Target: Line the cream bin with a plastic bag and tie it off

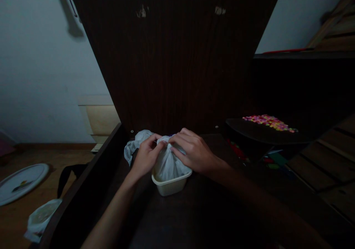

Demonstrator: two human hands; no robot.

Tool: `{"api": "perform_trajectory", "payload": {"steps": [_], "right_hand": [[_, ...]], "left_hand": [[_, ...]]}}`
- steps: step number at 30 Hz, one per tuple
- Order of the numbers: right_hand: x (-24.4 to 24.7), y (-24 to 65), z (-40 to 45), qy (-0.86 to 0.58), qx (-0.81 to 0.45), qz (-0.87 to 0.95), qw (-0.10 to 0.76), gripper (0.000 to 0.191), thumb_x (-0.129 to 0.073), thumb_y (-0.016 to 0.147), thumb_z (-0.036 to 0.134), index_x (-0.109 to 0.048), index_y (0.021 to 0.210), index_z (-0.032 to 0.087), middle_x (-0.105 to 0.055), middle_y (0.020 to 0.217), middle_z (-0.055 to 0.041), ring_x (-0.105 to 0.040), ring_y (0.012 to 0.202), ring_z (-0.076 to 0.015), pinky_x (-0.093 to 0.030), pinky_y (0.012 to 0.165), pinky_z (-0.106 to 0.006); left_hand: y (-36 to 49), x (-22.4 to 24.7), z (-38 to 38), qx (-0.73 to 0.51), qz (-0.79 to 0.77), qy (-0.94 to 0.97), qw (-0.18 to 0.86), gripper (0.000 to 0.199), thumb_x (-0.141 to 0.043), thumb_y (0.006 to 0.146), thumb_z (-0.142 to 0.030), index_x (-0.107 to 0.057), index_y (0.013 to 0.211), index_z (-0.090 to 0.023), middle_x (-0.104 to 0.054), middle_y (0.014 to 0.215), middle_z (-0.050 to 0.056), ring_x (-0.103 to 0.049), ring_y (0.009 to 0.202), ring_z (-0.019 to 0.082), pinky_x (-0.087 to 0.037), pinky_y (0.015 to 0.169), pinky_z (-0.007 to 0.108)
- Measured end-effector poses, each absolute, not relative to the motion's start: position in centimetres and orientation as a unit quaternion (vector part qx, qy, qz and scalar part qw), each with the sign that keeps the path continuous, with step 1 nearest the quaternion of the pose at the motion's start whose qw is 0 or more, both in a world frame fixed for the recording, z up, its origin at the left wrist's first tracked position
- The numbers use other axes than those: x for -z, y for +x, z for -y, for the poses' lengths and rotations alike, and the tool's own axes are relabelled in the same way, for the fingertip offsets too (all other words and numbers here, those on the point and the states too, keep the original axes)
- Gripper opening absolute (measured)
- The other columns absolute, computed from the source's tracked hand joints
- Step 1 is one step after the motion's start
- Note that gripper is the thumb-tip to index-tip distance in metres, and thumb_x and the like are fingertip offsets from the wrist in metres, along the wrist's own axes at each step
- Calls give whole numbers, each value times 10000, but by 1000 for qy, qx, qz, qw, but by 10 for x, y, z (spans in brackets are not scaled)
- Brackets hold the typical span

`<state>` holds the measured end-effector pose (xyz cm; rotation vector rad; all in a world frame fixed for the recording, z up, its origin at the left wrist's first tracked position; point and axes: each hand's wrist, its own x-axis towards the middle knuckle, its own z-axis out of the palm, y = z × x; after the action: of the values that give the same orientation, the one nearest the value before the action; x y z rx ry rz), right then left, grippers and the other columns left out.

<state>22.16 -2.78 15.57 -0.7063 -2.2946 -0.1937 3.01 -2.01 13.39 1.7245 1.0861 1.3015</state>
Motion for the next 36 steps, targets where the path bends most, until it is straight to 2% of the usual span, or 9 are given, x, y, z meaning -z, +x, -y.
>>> {"api": "perform_trajectory", "payload": {"steps": [6, 10, 19, 26, 31, 36], "right_hand": [[-154, 222, 25, -270, 69, 880, 386, 57, -606, 942, 113, -645, 953, 153, -704, 879, -73, -575, 835, -225, -491, 739, -361], [-153, 220, 25, -269, 17, 864, 426, 89, -619, 915, 85, -614, 942, 170, -678, 869, -57, -580, 827, -202, -489, 725, -327], [-149, 214, 24, -295, -39, 846, 442, 182, -610, 852, 51, -547, 929, 204, -615, 858, -31, -560, 796, -186, -468, 723, -313], [-147, 214, 25, -331, -115, 836, 423, 222, -543, 821, 87, -396, 865, 248, -527, 839, 1, -542, 766, -172, -434, 699, -295], [-150, 215, 28, -316, -153, 844, 406, 253, -508, 851, 124, -298, 842, 265, -527, 844, -1, -538, 760, -174, -425, 693, -305], [-153, 216, 32, -321, -143, 850, 393, 249, -491, 856, 115, -292, 850, 264, -543, 860, -11, -534, 764, -170, -429, 700, -314]], "left_hand": [[30, -134, 20, -556, -403, 624, 373, 175, -695, 758, -326, -631, 837, -182, -675, 785, 2, -617, 728, 162, -489, 673, 260], [31, -134, 21, -571, -393, 614, 378, 204, -701, 761, -325, -605, 885, -195, -667, 782, -10, -621, 708, 156, -490, 652, 256], [31, -134, 26, -564, -366, 611, 419, 243, -688, 810, -339, -572, 981, -210, -662, 830, -10, -648, 756, 162, -496, 662, 255], [29, -129, 27, -543, -355, 647, 399, 489, -835, 736, -295, -555, 1126, -210, -684, 943, 14, -659, 848, 164, -527, 778, 281], [23, -132, 27, -515, -355, 686, 371, 451, -824, 764, -303, -584, 1134, -208, -674, 965, 25, -665, 897, 185, -538, 783, 291], [21, -135, 29, -511, -361, 711, 320, 361, -773, 818, -292, -605, 1125, -202, -675, 995, 40, -666, 921, 186, -530, 793, 286]]}}
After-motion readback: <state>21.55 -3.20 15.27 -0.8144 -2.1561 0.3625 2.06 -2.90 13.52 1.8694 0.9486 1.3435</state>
